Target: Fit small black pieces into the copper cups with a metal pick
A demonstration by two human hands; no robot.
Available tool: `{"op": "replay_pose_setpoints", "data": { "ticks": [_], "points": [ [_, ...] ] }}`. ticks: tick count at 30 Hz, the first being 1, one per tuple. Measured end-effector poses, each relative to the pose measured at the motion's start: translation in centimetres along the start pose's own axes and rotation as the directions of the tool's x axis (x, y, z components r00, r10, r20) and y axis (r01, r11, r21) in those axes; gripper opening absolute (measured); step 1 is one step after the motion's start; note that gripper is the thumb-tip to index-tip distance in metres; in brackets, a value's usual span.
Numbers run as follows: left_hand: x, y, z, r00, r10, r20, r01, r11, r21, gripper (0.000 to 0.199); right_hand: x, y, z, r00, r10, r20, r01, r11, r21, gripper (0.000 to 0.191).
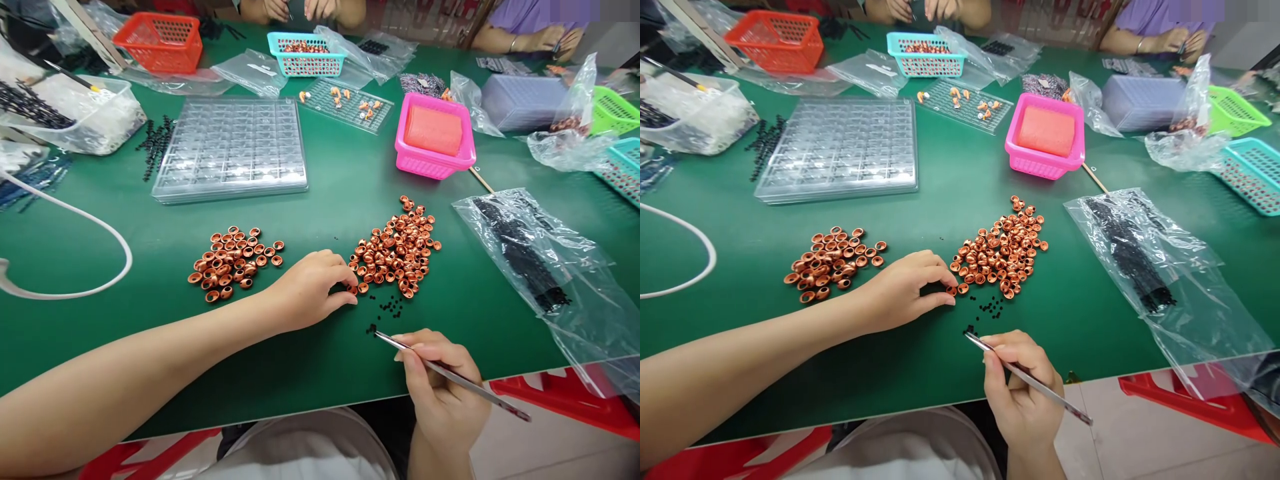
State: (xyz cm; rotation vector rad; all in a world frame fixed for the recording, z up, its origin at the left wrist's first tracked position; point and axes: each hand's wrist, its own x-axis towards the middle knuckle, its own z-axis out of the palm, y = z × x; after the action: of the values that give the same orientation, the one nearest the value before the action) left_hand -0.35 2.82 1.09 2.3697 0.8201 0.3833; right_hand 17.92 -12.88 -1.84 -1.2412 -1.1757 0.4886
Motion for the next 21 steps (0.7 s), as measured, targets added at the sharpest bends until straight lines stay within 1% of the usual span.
{"op": "replay_pose_setpoints", "data": {
  "ticks": [3,5,6,9,10,12,16,21],
  "points": [
    [-0.6,0.2,-0.3,0.998,0.016,-0.061,-0.015,1.0,0.023,0.009,0.1,-0.2,-0.1,0.999,0.024,-0.024,-0.024,1.0,0.01,0.018],
    [-1.4,1.0,-0.5,0.995,0.005,-0.104,-0.003,1.0,0.025,0.007,0.1,-0.5,-0.4,0.998,0.041,-0.04,-0.041,0.999,-0.003,0.017],
    [-1.8,1.5,-0.5,0.994,0.0,-0.105,0.001,1.0,0.013,0.007,0.0,-0.5,-0.7,0.998,0.045,-0.047,-0.046,0.999,-0.023,0.017],
    [-3.0,3.2,0.2,1.0,0.003,-0.029,-0.005,0.998,-0.06,0.008,-0.1,-0.6,-1.5,0.998,0.045,-0.032,-0.048,0.993,-0.105,0.018],
    [-3.2,3.6,0.6,1.0,0.008,-0.005,-0.008,0.996,-0.085,0.009,0.0,-0.5,-1.7,0.998,0.054,-0.01,-0.055,0.991,-0.126,0.018],
    [-3.4,4.0,1.5,1.0,0.019,0.006,-0.018,0.992,-0.128,0.01,0.0,-0.2,-2.0,0.996,0.079,0.051,-0.07,0.984,-0.162,0.017],
    [-3.2,3.4,2.8,0.999,0.044,-0.032,-0.048,0.985,-0.165,0.011,0.3,0.2,-2.1,0.986,0.093,0.138,-0.062,0.974,-0.217,0.017],
    [-2.9,2.5,2.9,0.991,0.107,-0.074,-0.12,0.973,-0.196,0.013,0.4,0.2,-2.2,0.981,0.074,0.177,-0.03,0.97,-0.242,0.017]
  ]
}}
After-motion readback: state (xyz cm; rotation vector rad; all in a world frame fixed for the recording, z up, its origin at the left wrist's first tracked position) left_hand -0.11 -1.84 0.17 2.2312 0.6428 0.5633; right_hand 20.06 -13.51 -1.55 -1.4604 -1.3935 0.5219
